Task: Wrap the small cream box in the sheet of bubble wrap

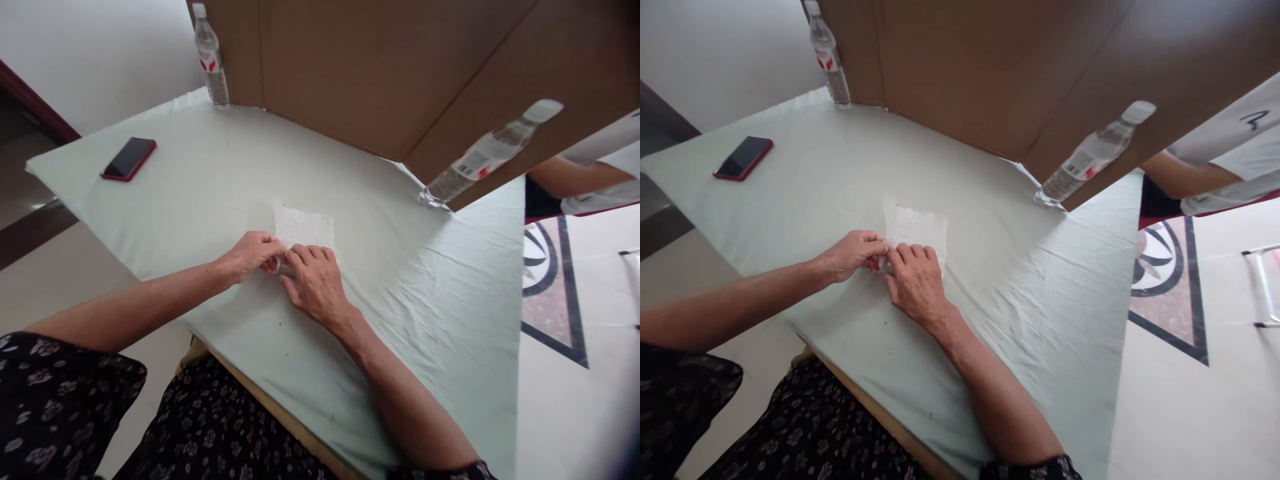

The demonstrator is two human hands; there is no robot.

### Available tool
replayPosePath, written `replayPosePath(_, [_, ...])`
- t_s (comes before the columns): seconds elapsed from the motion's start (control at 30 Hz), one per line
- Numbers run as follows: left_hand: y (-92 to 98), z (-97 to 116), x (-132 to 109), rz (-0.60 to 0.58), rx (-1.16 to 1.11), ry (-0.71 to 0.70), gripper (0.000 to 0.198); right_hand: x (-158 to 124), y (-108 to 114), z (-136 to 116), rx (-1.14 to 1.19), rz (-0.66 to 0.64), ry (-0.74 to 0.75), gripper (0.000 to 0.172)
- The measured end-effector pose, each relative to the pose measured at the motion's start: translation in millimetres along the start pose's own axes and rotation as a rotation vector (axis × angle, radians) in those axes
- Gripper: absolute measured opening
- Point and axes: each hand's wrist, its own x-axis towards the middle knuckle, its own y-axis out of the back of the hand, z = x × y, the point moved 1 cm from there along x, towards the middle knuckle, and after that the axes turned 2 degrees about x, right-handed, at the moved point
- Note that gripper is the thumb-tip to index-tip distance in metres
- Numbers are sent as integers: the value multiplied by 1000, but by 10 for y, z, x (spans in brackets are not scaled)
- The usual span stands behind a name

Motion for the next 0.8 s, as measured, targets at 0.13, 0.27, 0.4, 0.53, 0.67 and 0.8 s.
replayPosePath(0.13, [52, 47, -45, -120, 35, -35, 10, -1, 107, 19, 85, -43, -8, 17])
replayPosePath(0.27, [36, 14, -77, -113, 267, -198, 14, 10, 132, 71, 137, -64, -10, 23])
replayPosePath(0.4, [-41, -103, -92, 55, 716, -604, 14, -64, 205, 204, 284, 106, -43, 20])
replayPosePath(0.53, [-58, -241, -82, 161, 883, -901, 16, -308, 333, 456, 321, 266, -331, 14])
replayPosePath(0.67, [-42, -315, -58, 159, 880, -992, 16, -510, 269, 647, 507, 7, -681, 38])
replayPosePath(0.8, [-43, -313, -59, 160, 933, -1052, 17, -412, 100, 616, 738, -87, -864, 66])
